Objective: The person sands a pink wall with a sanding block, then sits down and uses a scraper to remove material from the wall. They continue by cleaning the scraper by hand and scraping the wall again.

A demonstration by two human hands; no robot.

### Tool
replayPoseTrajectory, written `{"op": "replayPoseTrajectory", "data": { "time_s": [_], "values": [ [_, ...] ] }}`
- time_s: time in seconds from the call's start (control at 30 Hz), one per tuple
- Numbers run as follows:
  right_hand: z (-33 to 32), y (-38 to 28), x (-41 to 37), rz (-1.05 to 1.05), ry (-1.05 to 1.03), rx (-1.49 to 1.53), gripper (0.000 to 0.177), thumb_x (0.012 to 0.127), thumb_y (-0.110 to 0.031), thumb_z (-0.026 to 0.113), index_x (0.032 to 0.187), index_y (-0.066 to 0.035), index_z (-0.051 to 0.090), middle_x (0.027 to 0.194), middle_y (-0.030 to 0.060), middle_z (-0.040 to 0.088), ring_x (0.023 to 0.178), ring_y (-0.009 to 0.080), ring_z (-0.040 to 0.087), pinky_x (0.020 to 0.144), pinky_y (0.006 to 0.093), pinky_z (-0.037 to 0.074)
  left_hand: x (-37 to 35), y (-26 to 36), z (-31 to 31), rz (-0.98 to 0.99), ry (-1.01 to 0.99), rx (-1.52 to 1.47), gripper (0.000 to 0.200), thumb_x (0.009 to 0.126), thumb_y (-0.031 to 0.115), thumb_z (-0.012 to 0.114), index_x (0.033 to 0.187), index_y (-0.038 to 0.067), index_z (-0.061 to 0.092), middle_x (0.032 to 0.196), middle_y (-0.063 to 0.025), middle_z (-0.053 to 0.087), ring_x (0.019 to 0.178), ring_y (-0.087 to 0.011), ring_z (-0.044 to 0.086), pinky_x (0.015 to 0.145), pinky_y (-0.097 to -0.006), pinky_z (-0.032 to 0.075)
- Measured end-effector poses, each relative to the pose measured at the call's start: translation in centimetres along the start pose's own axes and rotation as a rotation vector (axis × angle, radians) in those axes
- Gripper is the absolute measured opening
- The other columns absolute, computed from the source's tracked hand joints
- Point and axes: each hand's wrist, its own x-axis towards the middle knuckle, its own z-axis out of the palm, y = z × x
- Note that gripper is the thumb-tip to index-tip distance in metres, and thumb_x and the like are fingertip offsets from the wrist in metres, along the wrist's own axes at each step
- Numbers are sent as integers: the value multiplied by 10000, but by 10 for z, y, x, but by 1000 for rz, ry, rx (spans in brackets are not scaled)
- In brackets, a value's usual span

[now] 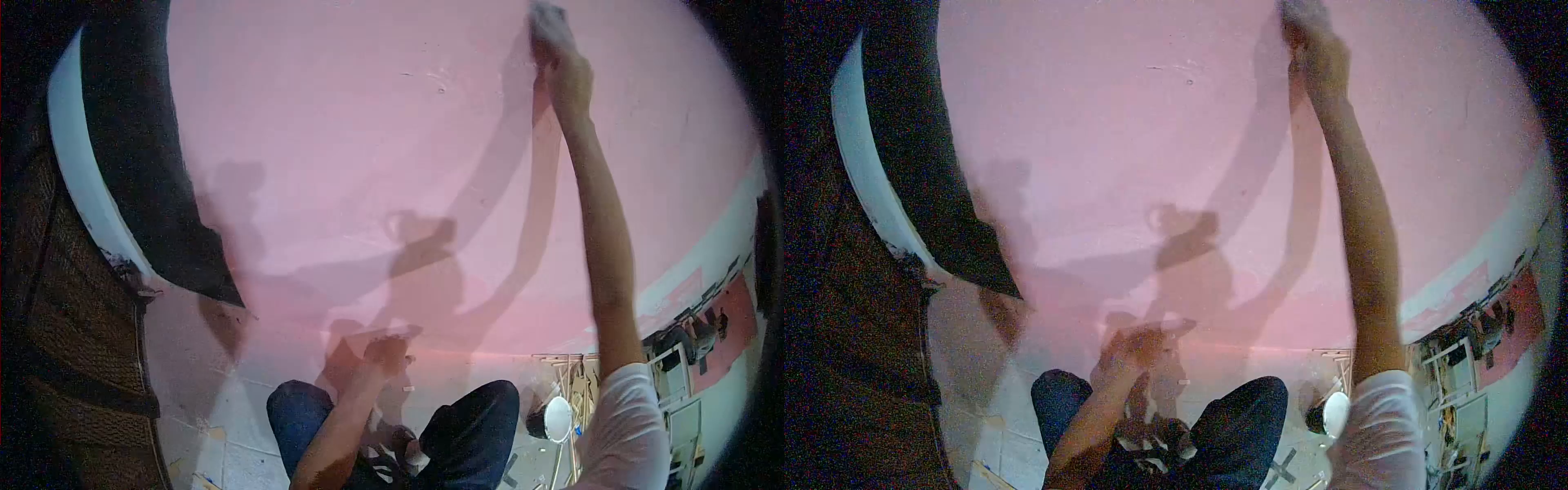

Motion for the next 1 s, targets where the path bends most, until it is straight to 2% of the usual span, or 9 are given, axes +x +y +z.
{"op": "replayPoseTrajectory", "data": {
  "time_s": [0.1, 0.2, 0.23, 0.43, 0.5, 0.7, 0.83, 0.9, 1.0],
  "values": [
    [5, 9, -11, -109, 166, -946, 345, 988, -49, 560, 1305, -45, 697, 1254, 166, 743, 1053, 270, 738, 875, 389, 578, 18, -41, 73, 331, 284, -723, 540, 971, 418, 677, 1353, 40, 626, 1219, -227, 707, 1147, -408, 687, 983, -551, 545],
    [47, 102, -148, -679, -323, -888, 495, 1102, -173, 462, 1592, -101, 466, 1673, 134, 419, 1514, 282, 445, 1247, 440, 349, 3, -29, 41, 309, 285, -324, 544, 967, 409, 685, 1366, 45, 621, 1236, -237, 702, 1152, -422, 681, 981, -557, 544],
    [48, 104, -193, -392, -652, -714, 491, 1113, -152, 425, 1600, -102, 458, 1702, 92, 379, 1605, 264, 271, 1321, 434, 186, -10, -12, 15, 211, 200, 22, 543, 966, 405, 687, 1369, 48, 620, 1242, -238, 701, 1156, -425, 678, 981, -558, 543],
    [14, 100, -185, -78, -1246, -590, 418, 1087, -184, 507, 1487, -84, 575, 1533, 87, 570, 1516, 260, 413, 1259, 407, 360, 8, -80, 31, 124, 127, 219, 534, 997, 372, 646, 1463, 118, 585, 1329, -211, 686, 1179, -444, 663, 982, -571, 534],
    [22, 64, -90, -823, -988, -735, 493, 1008, -170, 594, 1499, -145, 568, 1598, 94, 521, 1487, 329, 469, 1259, 450, 358, -12, -71, 14, 92, 147, 167, 553, 977, 400, 662, 1448, 118, 595, 1300, -202, 700, 1172, -435, 670, 979, -567, 538],
    [92, 7, -24, -254, -143, -301, 632, 947, 39, 569, 1544, -167, 545, 1602, 87, 515, 1471, 296, 485, 1193, 385, 418, -39, -32, -15, -109, 97, 134, 597, 959, 455, 644, 1460, 139, 577, 1419, -166, 642, 1287, -375, 623, 1104, -507, 485],
    [100, 80, -161, -515, -536, -702, 597, 984, -48, 505, 1570, -162, 506, 1670, 148, 410, 1546, 368, 373, 1198, 402, 417, -35, -32, 5, 30, 231, -33, 482, 981, 400, 651, 1318, 55, 642, 1311, -222, 675, 1215, -407, 654, 1033, -517, 525],
    [85, 144, -262, -859, -709, -1583, 584, 1089, -176, 447, 1649, -68, 318, 1714, 156, 325, 1571, 279, 332, 1189, 431, 457, -22, -58, 37, 139, 291, -401, 457, 980, 383, 663, 1284, 42, 657, 1274, -239, 688, 1182, -424, 666, 1008, -523, 541],
    [48, 196, -407, 97, -987, -552, 384, 1048, -127, 509, 1420, -46, 553, 1422, 150, 559, 1340, 299, 517, 1102, 419, 489, -17, -69, 27, 14, 196, -400, 421, 979, 363, 666, 1285, 74, 659, 1287, -233, 687, 1167, -432, 669, 1006, -532, 540]
  ]
}}
